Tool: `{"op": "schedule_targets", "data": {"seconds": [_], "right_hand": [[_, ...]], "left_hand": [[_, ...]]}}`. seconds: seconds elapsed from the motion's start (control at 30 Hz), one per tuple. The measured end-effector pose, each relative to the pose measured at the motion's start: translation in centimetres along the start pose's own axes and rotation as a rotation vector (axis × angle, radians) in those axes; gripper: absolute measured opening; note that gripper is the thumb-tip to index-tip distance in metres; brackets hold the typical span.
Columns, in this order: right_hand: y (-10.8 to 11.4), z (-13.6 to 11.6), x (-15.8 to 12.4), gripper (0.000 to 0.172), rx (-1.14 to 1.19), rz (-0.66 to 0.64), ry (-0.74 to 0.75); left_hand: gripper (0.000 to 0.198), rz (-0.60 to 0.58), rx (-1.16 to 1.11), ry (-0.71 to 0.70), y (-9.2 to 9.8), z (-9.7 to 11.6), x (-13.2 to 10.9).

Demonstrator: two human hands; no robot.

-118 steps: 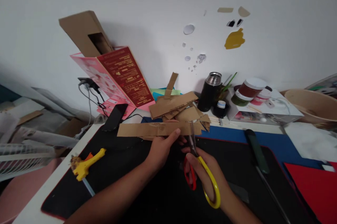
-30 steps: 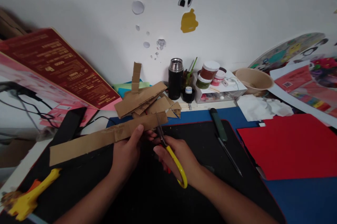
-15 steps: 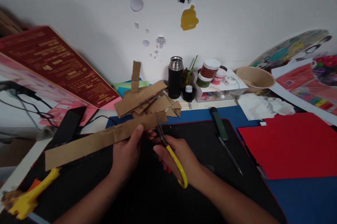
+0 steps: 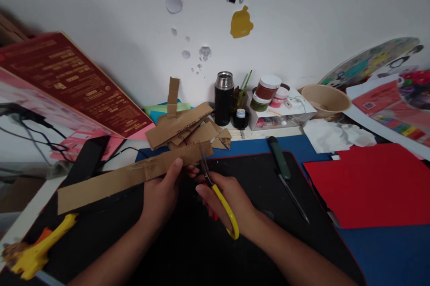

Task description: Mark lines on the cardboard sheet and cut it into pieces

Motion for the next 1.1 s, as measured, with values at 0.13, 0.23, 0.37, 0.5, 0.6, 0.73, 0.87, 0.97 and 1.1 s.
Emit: {"op": "schedule_targets", "data": {"seconds": [0.13, 0.23, 0.37, 0.5, 0.6, 0.73, 0.87, 0.97, 1.1], "right_hand": [[0.01, 0.12, 0.0, 0.043, -0.013, 0.004, -0.007], [0.02, 0.09, 0.02, 0.043, -0.019, 0.004, -0.004], [0.07, -0.12, 0.07, 0.044, -0.022, -0.002, -0.004], [0.01, -0.24, 0.05, 0.042, -0.032, -0.011, 0.003], [0.03, -0.05, 0.03, 0.042, -0.045, -0.001, -0.002], [0.03, 0.0, 0.01, 0.042, -0.046, -0.001, -0.007], [0.06, -0.27, 0.0, 0.039, -0.055, -0.005, -0.003], [-0.01, -0.24, 0.02, 0.039, -0.049, -0.006, -0.007], [-0.03, 0.0, 0.01, 0.038, -0.04, 0.002, -0.02]], "left_hand": [[0.035, -0.002, 0.049, -0.013, -0.04, 0.08, 0.08], [0.033, -0.009, 0.027, -0.012, 0.08, -0.18, 0.19], [0.033, -0.011, -0.014, 0.015, 0.24, -0.6, 0.22], [0.035, -0.007, -0.002, 0.014, 0.02, -0.28, 0.1], [0.037, -0.006, 0.025, -0.003, -0.22, 0.15, 0.06], [0.037, -0.002, 0.039, -0.011, -0.02, 0.13, 0.21], [0.033, -0.008, 0.028, 0.014, 0.34, -0.41, 0.37], [0.032, -0.002, 0.018, 0.017, 0.46, -0.5, 0.35], [0.032, -0.008, 0.042, 0.008, 0.44, -0.49, 0.34]]}}
Point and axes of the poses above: each hand's wrist, its own x-axis towards the middle knuckle, its own y-axis out of the back of the hand, z = x × y, the point moved 8 cm from there along x, towards the middle knuckle, and after that the axes turned 4 degrees about y, right-handed, at the moved point
